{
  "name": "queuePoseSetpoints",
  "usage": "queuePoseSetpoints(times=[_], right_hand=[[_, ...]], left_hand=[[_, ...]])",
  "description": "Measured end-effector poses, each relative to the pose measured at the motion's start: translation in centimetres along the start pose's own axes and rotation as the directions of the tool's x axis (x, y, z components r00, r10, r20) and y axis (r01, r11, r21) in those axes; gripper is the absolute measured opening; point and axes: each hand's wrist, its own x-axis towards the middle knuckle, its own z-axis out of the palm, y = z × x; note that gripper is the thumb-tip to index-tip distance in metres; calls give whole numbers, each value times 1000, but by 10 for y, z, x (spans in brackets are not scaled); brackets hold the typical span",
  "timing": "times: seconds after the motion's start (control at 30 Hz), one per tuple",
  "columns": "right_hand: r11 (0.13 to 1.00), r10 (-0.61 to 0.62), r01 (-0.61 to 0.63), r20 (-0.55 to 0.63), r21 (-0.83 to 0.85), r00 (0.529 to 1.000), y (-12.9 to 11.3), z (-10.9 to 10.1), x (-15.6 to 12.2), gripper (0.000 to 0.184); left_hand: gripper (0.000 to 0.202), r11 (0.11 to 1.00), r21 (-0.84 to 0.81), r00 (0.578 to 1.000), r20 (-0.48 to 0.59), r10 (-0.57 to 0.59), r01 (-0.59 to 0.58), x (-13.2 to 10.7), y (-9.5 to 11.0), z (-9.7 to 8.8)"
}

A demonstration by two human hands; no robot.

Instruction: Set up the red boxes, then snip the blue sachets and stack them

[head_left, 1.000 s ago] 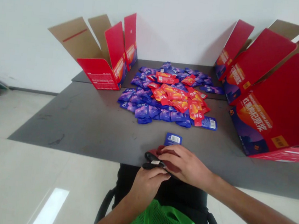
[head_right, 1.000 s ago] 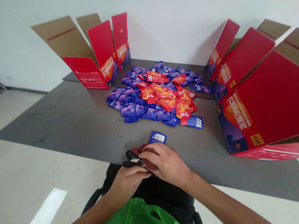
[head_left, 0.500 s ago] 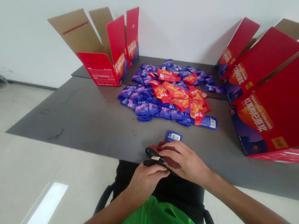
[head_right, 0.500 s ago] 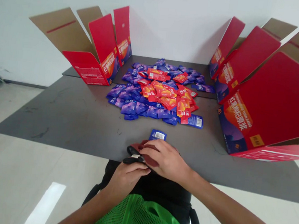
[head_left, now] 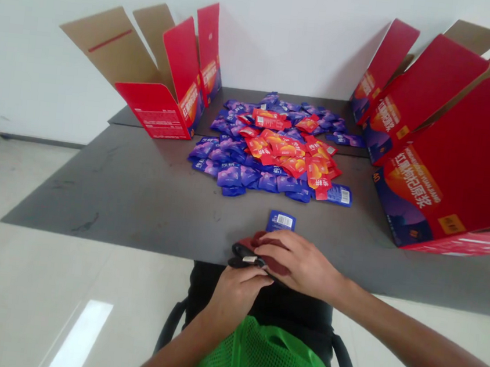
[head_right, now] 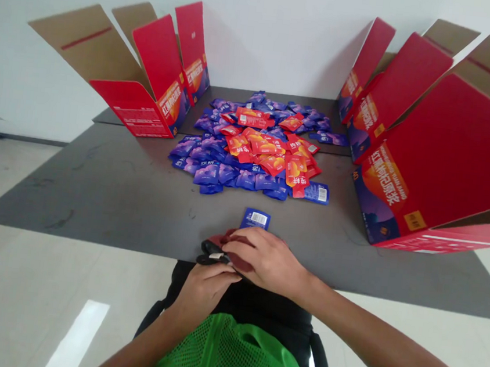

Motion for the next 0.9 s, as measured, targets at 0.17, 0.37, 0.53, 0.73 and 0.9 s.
queuePoseSetpoints(times=[0.17, 0.37, 0.53, 0.73, 0.9], right_hand=[[997, 27, -31, -59, -65, 998, 57, -1, 15, 28], [976, 80, -111, -169, -187, 982, 56, -33, 28, 32], [998, 51, -52, -55, -27, 997, 1, -11, 0, 33], [997, 75, -77, -55, -27, 996, 40, 2, 6, 30], [982, 107, -123, -115, -145, 988, 67, -24, 25, 30]], left_hand=[[13, 997, -29, 997, -21, 73, -74, 2, -3, -1], [13, 996, -51, 997, -45, 69, -71, 2, -4, 0], [14, 999, -28, 1000, 6, 29, -29, 0, -2, -1], [15, 996, -50, 997, 5, 75, -75, 3, -3, -3], [14, 996, -51, 997, -28, 67, -68, 2, -4, -1]])
